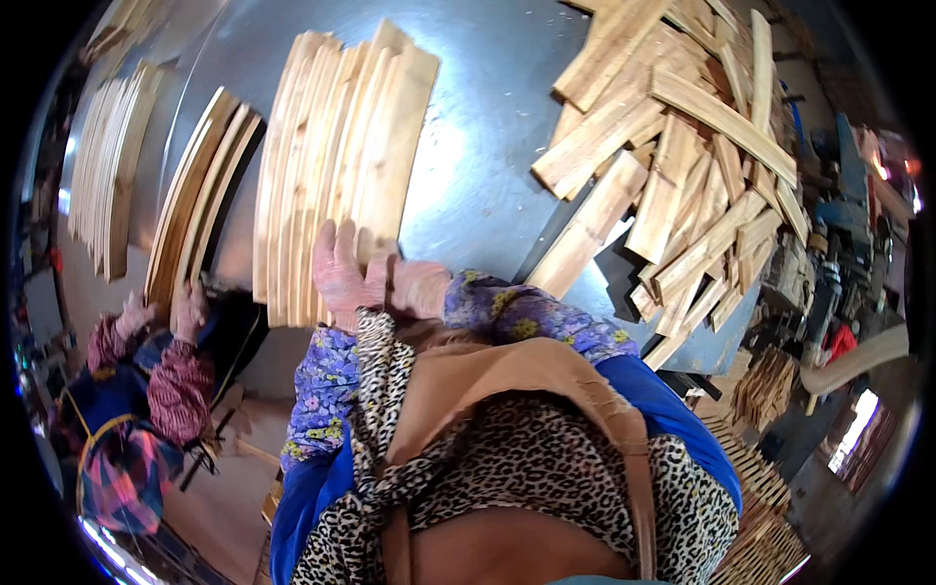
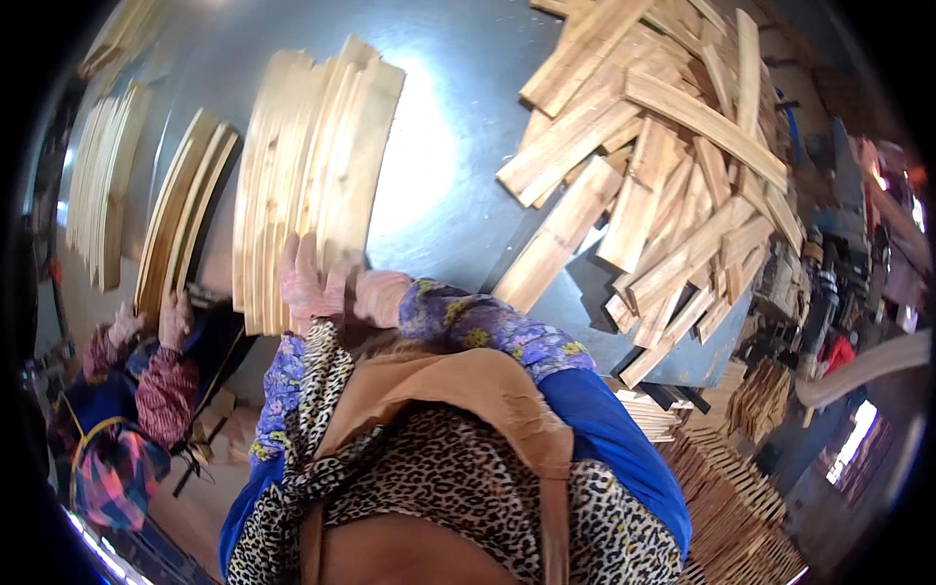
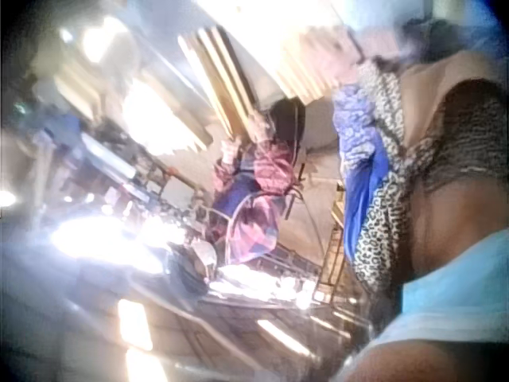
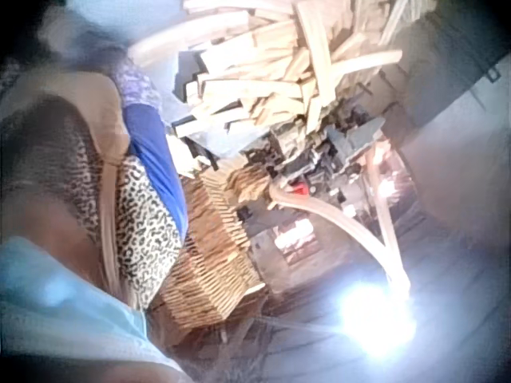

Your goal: The person sorts wooden planks on a metal table, picking them up one by one and stacking them into a neat pile. The person handles the wood by hand, moving pieces from a scattered pile to an organized stack.

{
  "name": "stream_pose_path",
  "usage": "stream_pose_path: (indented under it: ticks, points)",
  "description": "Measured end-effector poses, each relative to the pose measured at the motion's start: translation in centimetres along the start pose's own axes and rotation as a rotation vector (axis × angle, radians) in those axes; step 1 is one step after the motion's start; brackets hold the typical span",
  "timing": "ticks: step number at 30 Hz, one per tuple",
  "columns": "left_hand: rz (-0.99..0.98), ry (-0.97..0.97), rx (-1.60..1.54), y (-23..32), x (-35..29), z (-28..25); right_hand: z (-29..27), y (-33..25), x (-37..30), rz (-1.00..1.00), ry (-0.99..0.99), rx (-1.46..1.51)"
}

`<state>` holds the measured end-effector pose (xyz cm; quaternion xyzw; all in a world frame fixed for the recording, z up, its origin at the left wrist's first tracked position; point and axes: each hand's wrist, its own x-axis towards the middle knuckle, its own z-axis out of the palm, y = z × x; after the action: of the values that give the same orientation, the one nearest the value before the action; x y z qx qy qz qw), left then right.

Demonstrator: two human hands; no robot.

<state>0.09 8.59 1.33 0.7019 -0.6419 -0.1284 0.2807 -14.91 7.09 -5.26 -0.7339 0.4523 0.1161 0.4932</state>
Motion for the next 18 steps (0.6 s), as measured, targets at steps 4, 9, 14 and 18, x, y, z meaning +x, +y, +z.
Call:
stream_pose_path:
  ticks: [4, 9, 14, 18]
  points:
    - [0.014, -0.212, -0.111, 5.7, 7.2, 2.7, -12.0, 2.9, -5.9, -0.068, 0.224, 0.059]
    - [0.119, -0.404, -0.279, 11.7, 15.8, 10.9, -32.4, 20.6, -13.0, 0.364, 0.938, -0.334]
    - [-0.004, -0.565, -0.362, 21.4, 23.0, 20.0, -43.3, 31.3, -21.5, 0.929, 0.674, -0.677]
    - [-0.122, -0.771, -0.356, 21.6, 27.9, 26.0, -46.2, 29.4, -22.0, 0.912, 0.437, -0.662]
